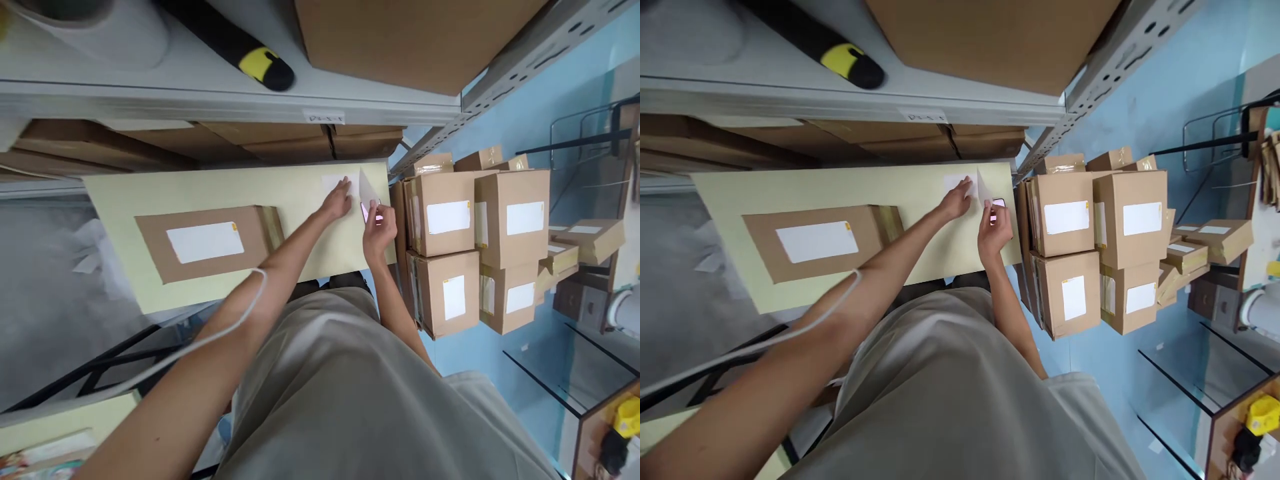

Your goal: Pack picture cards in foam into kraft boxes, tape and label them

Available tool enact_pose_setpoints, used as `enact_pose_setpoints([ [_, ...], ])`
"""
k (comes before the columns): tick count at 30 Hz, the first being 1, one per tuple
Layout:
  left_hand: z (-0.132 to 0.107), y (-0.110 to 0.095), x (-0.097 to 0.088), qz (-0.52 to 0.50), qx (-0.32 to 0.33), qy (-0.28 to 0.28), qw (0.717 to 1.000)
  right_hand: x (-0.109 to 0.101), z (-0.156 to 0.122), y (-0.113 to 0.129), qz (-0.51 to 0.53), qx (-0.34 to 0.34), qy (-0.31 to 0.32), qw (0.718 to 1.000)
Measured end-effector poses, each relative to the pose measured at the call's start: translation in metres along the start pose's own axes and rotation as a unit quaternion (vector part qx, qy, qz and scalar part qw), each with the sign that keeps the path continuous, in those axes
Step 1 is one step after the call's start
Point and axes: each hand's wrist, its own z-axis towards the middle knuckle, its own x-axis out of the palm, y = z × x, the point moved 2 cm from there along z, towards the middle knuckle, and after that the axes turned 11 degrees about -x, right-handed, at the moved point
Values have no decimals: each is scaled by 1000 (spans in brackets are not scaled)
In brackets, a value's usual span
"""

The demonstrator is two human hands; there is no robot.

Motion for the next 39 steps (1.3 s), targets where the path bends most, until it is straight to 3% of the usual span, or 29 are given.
enact_pose_setpoints([
  [1,-19,5,-6,-109,-8,-33,994,-1,-3,9,-3,-38,29,999],
  [2,-41,11,-10,-234,-5,-29,972,-1,-6,17,-10,-77,61,995],
  [4,-89,24,-18,-441,1,30,897,3,-15,35,-30,-156,134,978],
  [6,-135,41,-28,-555,-12,62,829,11,-32,55,-40,-233,210,949],
  [8,-172,62,-44,-595,-18,32,803,20,-54,77,-33,-298,276,913],
  [10,-199,86,-63,-591,-27,-23,806,26,-78,96,-7,-338,328,882],
  [12,-218,111,-82,-566,-43,-71,820,28,-96,110,23,-336,348,875],
  [17,-258,169,-129,-467,-71,-112,874,23,-97,133,145,-186,319,918],
  [22,-280,210,-169,-371,-37,-87,924,22,-86,168,209,-98,431,872],
  [25,-280,225,-187,-404,-25,-140,904,25,-98,193,201,-73,497,841],
  [28,-280,233,-197,-503,-20,-203,840,31,-123,217,218,-51,542,810],
  [31,-288,232,-198,-594,-10,-165,788,43,-149,236,244,-27,504,828],
  [35,-315,226,-197,-605,14,-53,794,59,-172,253,247,8,389,888],
  [39,-338,223,-200,-554,40,-46,830,68,-186,269,266,17,357,895],
])
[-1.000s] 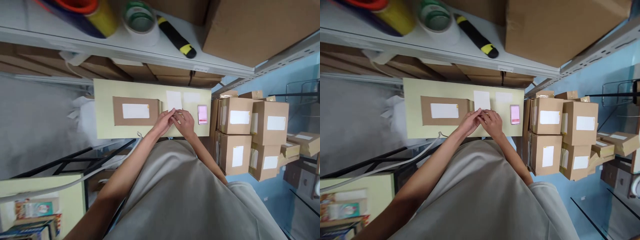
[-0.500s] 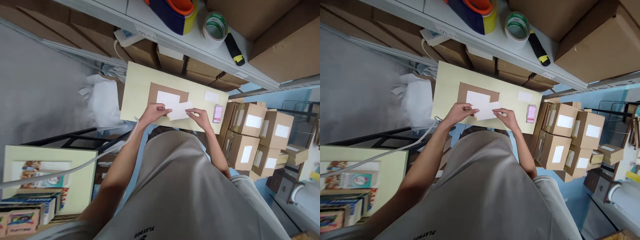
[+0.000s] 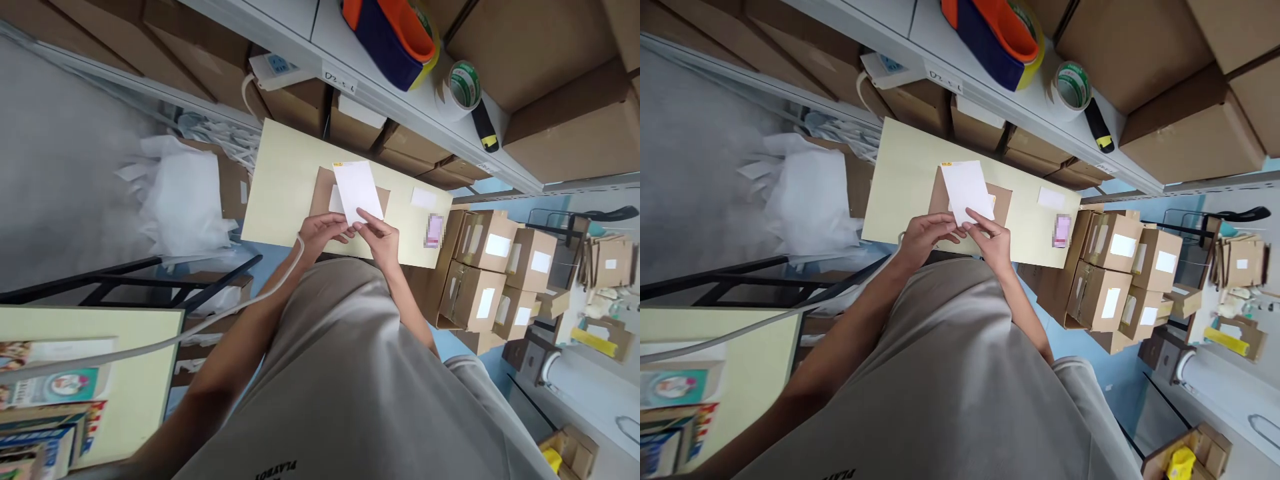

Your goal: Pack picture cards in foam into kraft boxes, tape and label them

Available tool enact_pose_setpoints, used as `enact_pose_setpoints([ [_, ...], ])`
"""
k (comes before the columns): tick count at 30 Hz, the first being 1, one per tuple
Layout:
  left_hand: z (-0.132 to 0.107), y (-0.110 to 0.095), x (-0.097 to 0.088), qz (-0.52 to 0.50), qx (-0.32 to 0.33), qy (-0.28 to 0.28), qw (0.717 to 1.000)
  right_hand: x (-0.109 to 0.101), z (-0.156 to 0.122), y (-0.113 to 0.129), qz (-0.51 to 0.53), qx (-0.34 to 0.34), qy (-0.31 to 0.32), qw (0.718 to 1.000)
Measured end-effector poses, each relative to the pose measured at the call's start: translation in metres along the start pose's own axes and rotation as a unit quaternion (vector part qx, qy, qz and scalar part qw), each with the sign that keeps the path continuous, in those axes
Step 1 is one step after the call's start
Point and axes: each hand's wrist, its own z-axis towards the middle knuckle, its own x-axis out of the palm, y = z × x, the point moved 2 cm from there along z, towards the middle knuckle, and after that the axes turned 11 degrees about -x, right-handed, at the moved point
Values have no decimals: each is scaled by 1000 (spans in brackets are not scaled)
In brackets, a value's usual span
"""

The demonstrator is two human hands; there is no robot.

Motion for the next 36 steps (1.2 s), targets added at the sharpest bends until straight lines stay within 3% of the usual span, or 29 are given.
enact_pose_setpoints([
  [6,-7,-13,-11,46,47,4,998,16,-5,17,-4,-14,-17,1000],
  [13,-13,-26,-27,61,50,13,997,35,-10,27,-29,-3,-29,999],
  [25,-21,-31,-55,52,53,33,997,63,-13,25,-65,-8,-21,998],
  [36,-20,-29,-66,45,43,19,998,79,-11,30,-69,-2,-27,997],
])
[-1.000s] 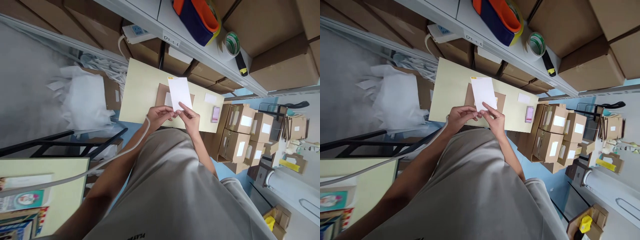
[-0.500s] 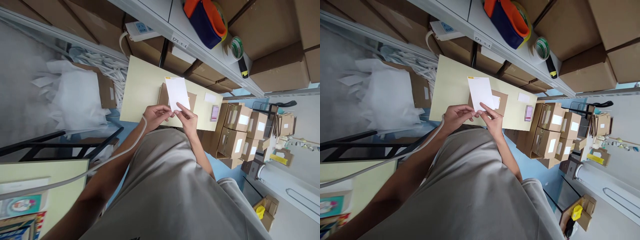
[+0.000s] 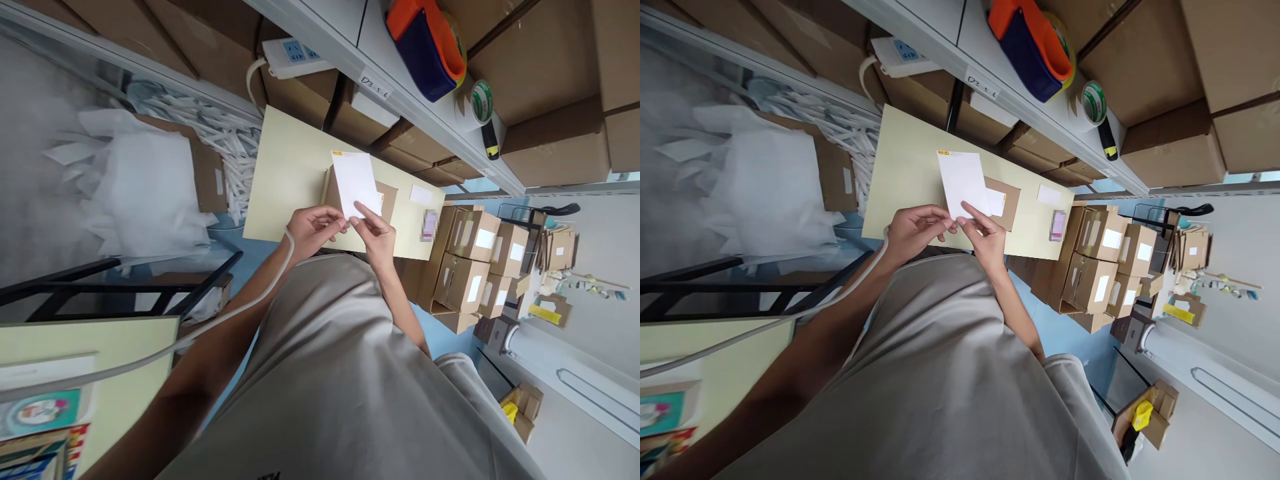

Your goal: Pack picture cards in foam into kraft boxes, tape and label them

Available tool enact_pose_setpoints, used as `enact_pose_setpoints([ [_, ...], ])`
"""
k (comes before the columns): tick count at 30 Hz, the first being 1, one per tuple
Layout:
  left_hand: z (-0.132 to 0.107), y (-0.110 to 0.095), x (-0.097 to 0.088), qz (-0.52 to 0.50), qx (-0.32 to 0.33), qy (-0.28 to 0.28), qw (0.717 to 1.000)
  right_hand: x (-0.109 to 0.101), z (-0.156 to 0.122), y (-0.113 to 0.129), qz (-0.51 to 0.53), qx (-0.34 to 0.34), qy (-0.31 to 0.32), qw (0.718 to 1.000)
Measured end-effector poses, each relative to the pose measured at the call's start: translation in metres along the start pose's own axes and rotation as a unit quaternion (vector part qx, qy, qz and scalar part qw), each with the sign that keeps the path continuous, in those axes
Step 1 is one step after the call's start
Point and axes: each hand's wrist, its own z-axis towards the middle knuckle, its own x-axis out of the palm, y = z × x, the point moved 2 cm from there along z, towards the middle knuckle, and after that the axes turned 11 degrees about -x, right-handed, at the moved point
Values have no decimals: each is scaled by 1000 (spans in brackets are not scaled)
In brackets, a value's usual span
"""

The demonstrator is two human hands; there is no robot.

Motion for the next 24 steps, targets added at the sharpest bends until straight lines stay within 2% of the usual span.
enact_pose_setpoints([
  [4,-1,-3,-6,26,22,-22,999,2,-2,3,-31,20,25,999],
  [8,-2,-11,-12,87,86,-55,991,-1,-9,12,-108,21,12,994],
  [11,-3,-13,-15,142,127,-53,980,2,-12,18,-136,-5,24,990],
  [15,-3,-10,-16,187,146,-42,971,8,-10,17,-167,-17,34,985],
  [20,8,6,-18,167,148,-63,973,11,-8,14,-134,-8,26,991],
  [24,41,33,-30,150,102,-153,972,10,-7,13,-70,26,11,997],
])
